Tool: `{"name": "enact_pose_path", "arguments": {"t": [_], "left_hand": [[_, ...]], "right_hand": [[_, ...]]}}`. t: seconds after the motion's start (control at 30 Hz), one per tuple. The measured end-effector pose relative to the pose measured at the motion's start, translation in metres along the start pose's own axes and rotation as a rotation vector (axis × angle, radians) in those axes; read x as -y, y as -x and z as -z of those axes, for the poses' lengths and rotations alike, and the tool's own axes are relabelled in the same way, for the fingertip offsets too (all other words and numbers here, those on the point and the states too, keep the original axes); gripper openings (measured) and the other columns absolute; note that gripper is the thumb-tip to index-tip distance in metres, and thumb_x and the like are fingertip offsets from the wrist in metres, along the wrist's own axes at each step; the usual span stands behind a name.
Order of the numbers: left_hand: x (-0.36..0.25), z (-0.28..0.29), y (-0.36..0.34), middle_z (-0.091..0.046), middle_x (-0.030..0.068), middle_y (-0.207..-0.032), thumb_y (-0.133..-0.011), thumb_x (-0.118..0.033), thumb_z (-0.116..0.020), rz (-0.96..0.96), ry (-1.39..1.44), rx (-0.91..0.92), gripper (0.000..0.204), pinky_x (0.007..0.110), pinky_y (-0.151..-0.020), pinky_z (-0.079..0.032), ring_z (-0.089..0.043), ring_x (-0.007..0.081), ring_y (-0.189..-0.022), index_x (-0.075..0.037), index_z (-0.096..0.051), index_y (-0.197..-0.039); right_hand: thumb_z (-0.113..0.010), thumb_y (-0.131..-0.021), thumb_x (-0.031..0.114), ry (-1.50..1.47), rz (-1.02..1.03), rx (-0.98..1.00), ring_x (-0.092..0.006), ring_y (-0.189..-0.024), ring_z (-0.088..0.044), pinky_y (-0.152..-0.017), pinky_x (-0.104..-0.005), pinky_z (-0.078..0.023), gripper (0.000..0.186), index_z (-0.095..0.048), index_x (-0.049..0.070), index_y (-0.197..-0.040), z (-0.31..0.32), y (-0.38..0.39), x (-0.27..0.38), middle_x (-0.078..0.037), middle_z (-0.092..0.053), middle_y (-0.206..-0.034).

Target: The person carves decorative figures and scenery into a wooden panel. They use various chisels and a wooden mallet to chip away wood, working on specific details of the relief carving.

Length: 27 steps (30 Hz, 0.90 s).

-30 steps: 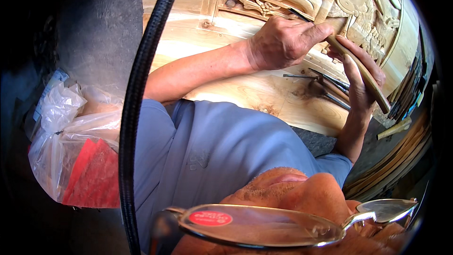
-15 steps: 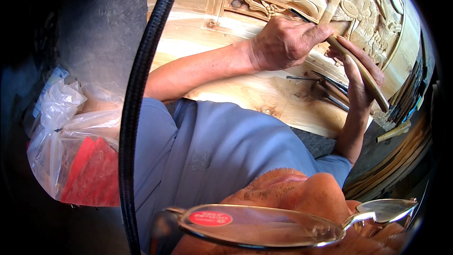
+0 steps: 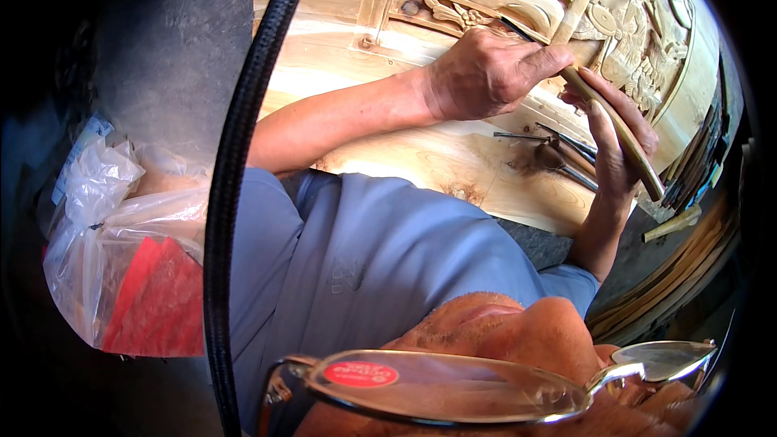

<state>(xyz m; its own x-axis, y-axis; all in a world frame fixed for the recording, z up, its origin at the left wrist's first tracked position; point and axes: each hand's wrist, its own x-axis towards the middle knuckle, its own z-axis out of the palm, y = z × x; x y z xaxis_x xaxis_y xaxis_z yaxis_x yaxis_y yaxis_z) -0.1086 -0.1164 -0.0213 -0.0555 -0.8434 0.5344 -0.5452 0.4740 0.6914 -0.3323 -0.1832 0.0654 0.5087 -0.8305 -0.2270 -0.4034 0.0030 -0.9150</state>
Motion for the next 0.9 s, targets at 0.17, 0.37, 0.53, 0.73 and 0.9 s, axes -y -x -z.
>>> {"name": "enact_pose_path", "arguments": {"t": [0.17, 0.37, 0.53, 0.73, 0.9], "left_hand": [[0.001, 0.001, 0.000, -0.079, 0.0117, -0.091, -0.089, 0.004, -0.075, -0.002, 0.003, -0.008, 0.044, 0.038, -0.061, -0.061, -0.076, 0.0282, -0.071, -0.006, -0.069, -0.132], [-0.001, 0.009, 0.004, -0.079, 0.0113, -0.091, -0.088, 0.004, -0.075, 0.022, -0.029, -0.037, 0.045, 0.038, -0.059, -0.060, -0.075, 0.0273, -0.068, -0.007, -0.068, -0.131], [0.002, 0.007, 0.005, -0.079, 0.0109, -0.091, -0.089, 0.003, -0.076, 0.040, -0.006, 0.004, 0.045, 0.038, -0.060, -0.060, -0.076, 0.0270, -0.069, -0.007, -0.068, -0.132], [0.000, 0.002, 0.002, -0.079, 0.0107, -0.092, -0.090, 0.003, -0.076, 0.007, -0.006, -0.024, 0.043, 0.038, -0.061, -0.061, -0.076, 0.0274, -0.070, -0.007, -0.070, -0.131], [0.001, 0.003, 0.003, -0.079, 0.0109, -0.092, -0.090, 0.003, -0.076, 0.002, -0.009, -0.013, 0.044, 0.038, -0.061, -0.061, -0.076, 0.0276, -0.070, -0.007, -0.070, -0.131]], "right_hand": [[-0.073, -0.102, 0.012, 0.012, 0.030, -0.002, -0.0205, -0.103, -0.081, -0.084, -0.0277, -0.062, 0.034, -0.079, 0.000, -0.133, -0.002, -0.002, 0.002, -0.015, -0.084, -0.110], [-0.073, -0.102, 0.013, -0.031, 0.006, 0.038, -0.0195, -0.104, -0.081, -0.084, -0.0269, -0.061, 0.034, -0.079, 0.001, -0.134, -0.008, -0.007, 0.004, -0.015, -0.084, -0.110], [-0.073, -0.102, 0.012, -0.026, -0.012, 0.023, -0.0201, -0.105, -0.081, -0.085, -0.0276, -0.061, 0.034, -0.078, 0.000, -0.134, -0.008, -0.006, 0.004, -0.016, -0.084, -0.113], [-0.073, -0.102, 0.010, -0.002, 0.027, 0.001, -0.0215, -0.104, -0.081, -0.088, -0.0291, -0.062, 0.033, -0.078, 0.000, -0.134, -0.005, -0.001, 0.008, -0.016, -0.084, -0.112], [-0.072, -0.102, 0.009, 0.017, 0.015, 0.007, -0.0213, -0.104, -0.081, -0.089, -0.0292, -0.062, 0.032, -0.079, 0.000, -0.132, -0.006, -0.002, 0.013, -0.015, -0.084, -0.112]]}}
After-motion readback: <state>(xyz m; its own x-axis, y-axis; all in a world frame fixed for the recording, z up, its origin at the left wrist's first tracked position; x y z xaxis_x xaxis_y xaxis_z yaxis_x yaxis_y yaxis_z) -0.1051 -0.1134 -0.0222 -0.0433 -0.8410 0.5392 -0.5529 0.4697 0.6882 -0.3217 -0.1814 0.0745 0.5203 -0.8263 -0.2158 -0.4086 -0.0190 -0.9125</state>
